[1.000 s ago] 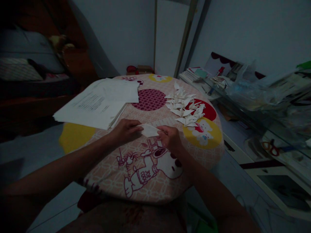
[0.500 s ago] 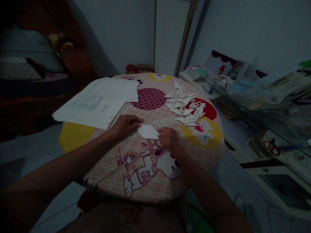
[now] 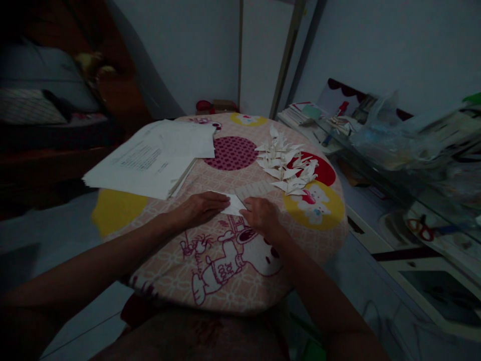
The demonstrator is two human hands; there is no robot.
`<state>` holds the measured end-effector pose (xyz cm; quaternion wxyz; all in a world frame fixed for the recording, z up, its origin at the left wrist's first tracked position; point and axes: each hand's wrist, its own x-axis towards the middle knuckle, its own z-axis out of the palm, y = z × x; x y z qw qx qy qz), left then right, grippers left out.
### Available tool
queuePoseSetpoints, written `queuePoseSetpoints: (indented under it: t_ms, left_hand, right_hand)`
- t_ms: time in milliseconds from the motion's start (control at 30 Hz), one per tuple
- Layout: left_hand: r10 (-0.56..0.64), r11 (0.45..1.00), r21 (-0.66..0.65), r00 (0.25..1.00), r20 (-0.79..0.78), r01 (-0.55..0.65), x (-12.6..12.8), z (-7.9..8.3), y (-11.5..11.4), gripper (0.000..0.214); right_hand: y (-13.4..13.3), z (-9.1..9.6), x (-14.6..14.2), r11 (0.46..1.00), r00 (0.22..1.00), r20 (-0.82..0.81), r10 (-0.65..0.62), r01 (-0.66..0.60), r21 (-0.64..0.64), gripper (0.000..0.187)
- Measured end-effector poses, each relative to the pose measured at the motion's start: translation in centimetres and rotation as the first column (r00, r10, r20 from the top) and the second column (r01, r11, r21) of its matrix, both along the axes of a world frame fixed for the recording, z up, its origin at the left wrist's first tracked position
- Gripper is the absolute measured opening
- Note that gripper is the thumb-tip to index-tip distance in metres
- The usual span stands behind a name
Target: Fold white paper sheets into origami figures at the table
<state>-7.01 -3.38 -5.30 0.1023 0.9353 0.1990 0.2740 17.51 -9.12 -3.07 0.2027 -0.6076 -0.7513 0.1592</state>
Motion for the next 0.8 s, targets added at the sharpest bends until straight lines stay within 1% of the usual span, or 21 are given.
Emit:
queuePoseSetpoints:
  t_ms: [67, 100, 167, 233, 367, 467, 533, 600, 700, 800]
  left_hand:
    - [0.002, 1.0, -0.016, 1.0, 0.001, -0.002, 0.0, 0.0, 0.0, 0.03]
    - [0.009, 1.0, -0.02, 1.0, 0.005, -0.009, 0.1, 0.1, 0.0, 0.03]
    - [0.035, 0.999, -0.022, 0.999, 0.01, -0.035, 0.4, 0.2, -0.2, 0.029]
    - [0.056, 0.998, -0.024, 0.998, 0.019, -0.056, 0.7, 0.3, -0.4, 0.026]
    - [0.091, 0.994, -0.063, 0.995, 0.028, -0.089, 1.1, 0.3, -0.6, 0.026]
    - [0.118, 0.986, -0.12, 0.992, 0.037, -0.112, 1.2, 0.4, -0.5, 0.03]
    - [0.129, 0.982, -0.147, 0.99, 0.049, -0.12, 1.2, 0.5, -0.4, 0.03]
    - [0.14, 0.98, -0.151, 0.988, 0.062, -0.129, 1.3, 0.5, -0.3, 0.028]
    - [0.134, 0.98, -0.16, 0.989, 0.067, -0.122, 1.4, 0.5, -0.2, 0.024]
    - [0.116, 0.976, -0.19, 0.992, 0.049, -0.104, 1.4, 0.7, -0.3, 0.022]
  right_hand:
    - [-0.1, 0.4, -0.1, 0.996, 0.993, 0.111, 0.027, -0.037, 0.087, 0.03]
    - [-0.2, 0.6, -0.2, 0.991, 0.985, 0.164, 0.052, -0.071, 0.11, 0.03]
    - [-0.3, 1.0, -0.6, 0.985, 0.959, 0.264, 0.104, -0.136, 0.107, 0.025]
    - [-0.4, 1.2, -1.1, 0.983, 0.93, 0.344, 0.129, -0.167, 0.083, 0.022]
    - [-0.8, 1.1, -1.9, 0.976, 0.898, 0.413, 0.156, -0.203, 0.075, 0.021]
    - [-0.9, 0.6, -2.0, 0.976, 0.898, 0.416, 0.142, -0.199, 0.094, 0.024]
    - [-0.7, 0.1, -1.9, 0.975, 0.919, 0.374, 0.121, -0.182, 0.13, 0.027]
    - [-0.3, -0.3, -1.5, 0.972, 0.954, 0.275, 0.119, -0.168, 0.164, 0.027]
    - [0.5, -0.8, -0.5, 0.975, 0.991, 0.031, 0.127, -0.131, 0.179, 0.024]
    - [1.2, -1.1, 0.3, 0.985, 0.968, -0.221, 0.115, -0.083, 0.149, 0.017]
